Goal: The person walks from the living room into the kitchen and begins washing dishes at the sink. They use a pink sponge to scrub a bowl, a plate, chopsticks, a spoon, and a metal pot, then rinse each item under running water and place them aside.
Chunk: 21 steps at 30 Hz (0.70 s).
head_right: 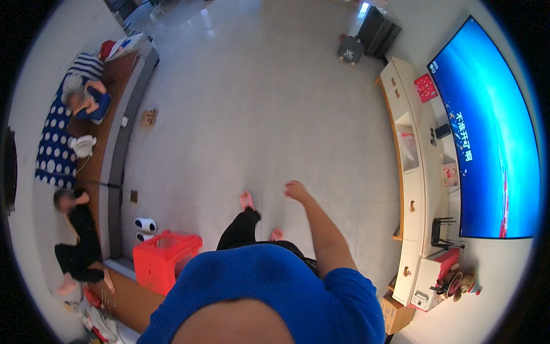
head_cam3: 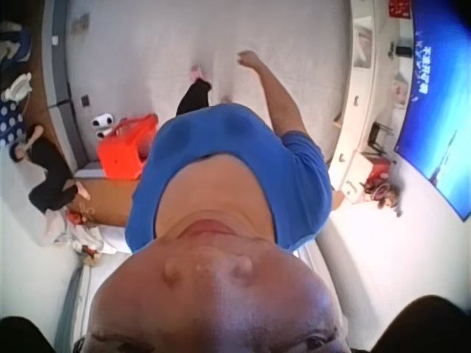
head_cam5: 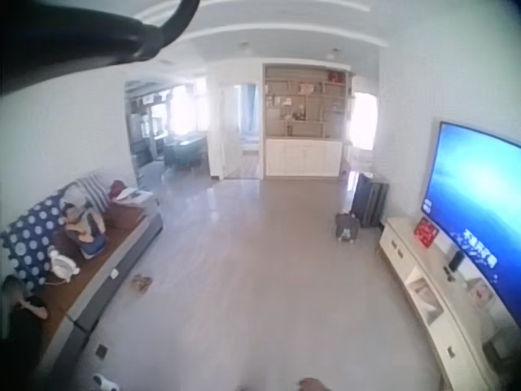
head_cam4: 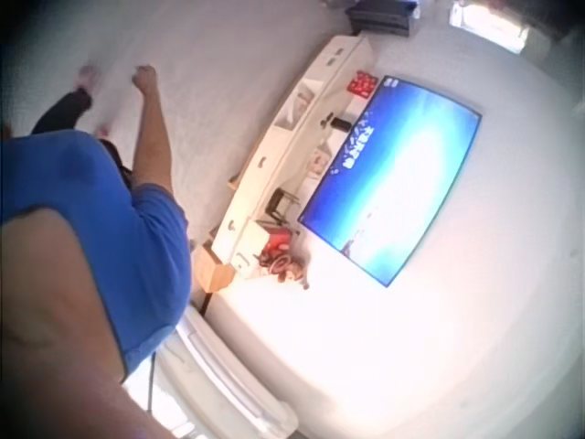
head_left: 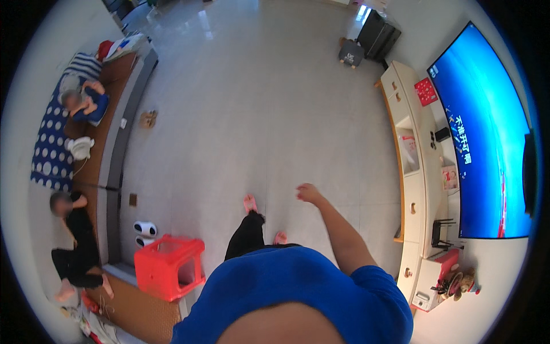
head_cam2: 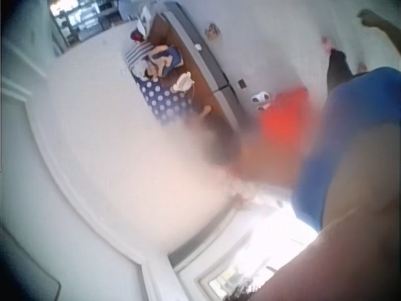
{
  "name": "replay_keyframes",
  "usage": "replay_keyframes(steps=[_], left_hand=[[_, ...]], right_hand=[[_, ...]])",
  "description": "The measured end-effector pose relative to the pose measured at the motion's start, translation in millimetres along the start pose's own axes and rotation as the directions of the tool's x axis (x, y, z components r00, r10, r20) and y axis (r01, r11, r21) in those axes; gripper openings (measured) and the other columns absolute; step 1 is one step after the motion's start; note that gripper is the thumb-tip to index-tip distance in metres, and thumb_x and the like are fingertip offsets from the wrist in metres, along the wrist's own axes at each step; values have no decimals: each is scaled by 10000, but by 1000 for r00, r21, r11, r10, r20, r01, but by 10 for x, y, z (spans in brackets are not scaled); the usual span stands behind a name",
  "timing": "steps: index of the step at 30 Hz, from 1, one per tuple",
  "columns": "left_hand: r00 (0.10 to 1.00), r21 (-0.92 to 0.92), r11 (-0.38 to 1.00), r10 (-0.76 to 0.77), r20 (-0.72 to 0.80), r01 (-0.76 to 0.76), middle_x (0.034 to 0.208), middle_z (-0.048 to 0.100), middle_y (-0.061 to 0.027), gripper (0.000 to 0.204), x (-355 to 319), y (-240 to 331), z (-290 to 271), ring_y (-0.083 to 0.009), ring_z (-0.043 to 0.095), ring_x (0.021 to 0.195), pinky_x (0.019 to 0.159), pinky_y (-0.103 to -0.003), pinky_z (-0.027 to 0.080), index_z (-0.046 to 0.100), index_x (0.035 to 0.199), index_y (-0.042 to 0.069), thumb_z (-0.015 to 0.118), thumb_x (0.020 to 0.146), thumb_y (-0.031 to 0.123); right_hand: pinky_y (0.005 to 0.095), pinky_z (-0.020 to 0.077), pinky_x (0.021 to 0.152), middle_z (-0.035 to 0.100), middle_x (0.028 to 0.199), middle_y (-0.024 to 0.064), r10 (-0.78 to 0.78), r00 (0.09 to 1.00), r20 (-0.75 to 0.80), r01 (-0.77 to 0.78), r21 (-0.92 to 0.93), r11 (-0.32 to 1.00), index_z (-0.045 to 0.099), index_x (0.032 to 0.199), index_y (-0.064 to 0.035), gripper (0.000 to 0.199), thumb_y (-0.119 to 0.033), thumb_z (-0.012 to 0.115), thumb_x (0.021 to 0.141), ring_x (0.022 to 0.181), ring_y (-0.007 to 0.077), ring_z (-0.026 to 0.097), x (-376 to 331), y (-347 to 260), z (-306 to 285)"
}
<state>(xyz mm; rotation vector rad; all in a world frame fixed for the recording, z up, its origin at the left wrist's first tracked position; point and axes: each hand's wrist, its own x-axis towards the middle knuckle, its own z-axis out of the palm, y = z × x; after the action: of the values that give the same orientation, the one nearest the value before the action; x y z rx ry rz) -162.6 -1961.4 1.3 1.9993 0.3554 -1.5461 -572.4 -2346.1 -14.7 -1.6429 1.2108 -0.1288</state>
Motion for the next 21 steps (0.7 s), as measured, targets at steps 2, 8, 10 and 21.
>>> replay_keyframes(steps=[2,8,10,21], left_hand=[[997,-41,997,-70,-12,70,760,554,-35,143,247,322,170,-170,542,659,566,-324,445,537,863,100,504,806,227],[998,-114,992,-57,7,57,734,549,-40,106,1100,2341,745,-171,548,641,526,-309,443,550,811,95,499,806,188],[998,-202,979,17,58,-5,725,548,-41,100,1472,3290,896,-171,550,635,512,-304,442,554,793,93,498,806,175],[655,116,644,745,129,-756,816,594,-61,209,1195,8841,3739,-129,563,597,460,-215,427,535,1004,47,500,834,163]], right_hand=[[269,473,542,610,781,90,140,990,24,-139,363,921,562,1001,-25,254,-128,465,789,665,153,597,706,-836,-279],[263,478,533,614,767,95,319,947,43,-311,369,876,551,1005,-34,243,-175,470,824,639,168,603,1897,-831,-1287],[294,469,468,608,672,76,282,959,38,-252,-344,904,607,879,-81,179,-187,554,745,529,158,583,2067,-243,-1646],[344,464,437,603,700,124,969,226,102,-902,398,168,515,856,-10,133,-77,413,805,540,212,575,3031,887,-3733]])
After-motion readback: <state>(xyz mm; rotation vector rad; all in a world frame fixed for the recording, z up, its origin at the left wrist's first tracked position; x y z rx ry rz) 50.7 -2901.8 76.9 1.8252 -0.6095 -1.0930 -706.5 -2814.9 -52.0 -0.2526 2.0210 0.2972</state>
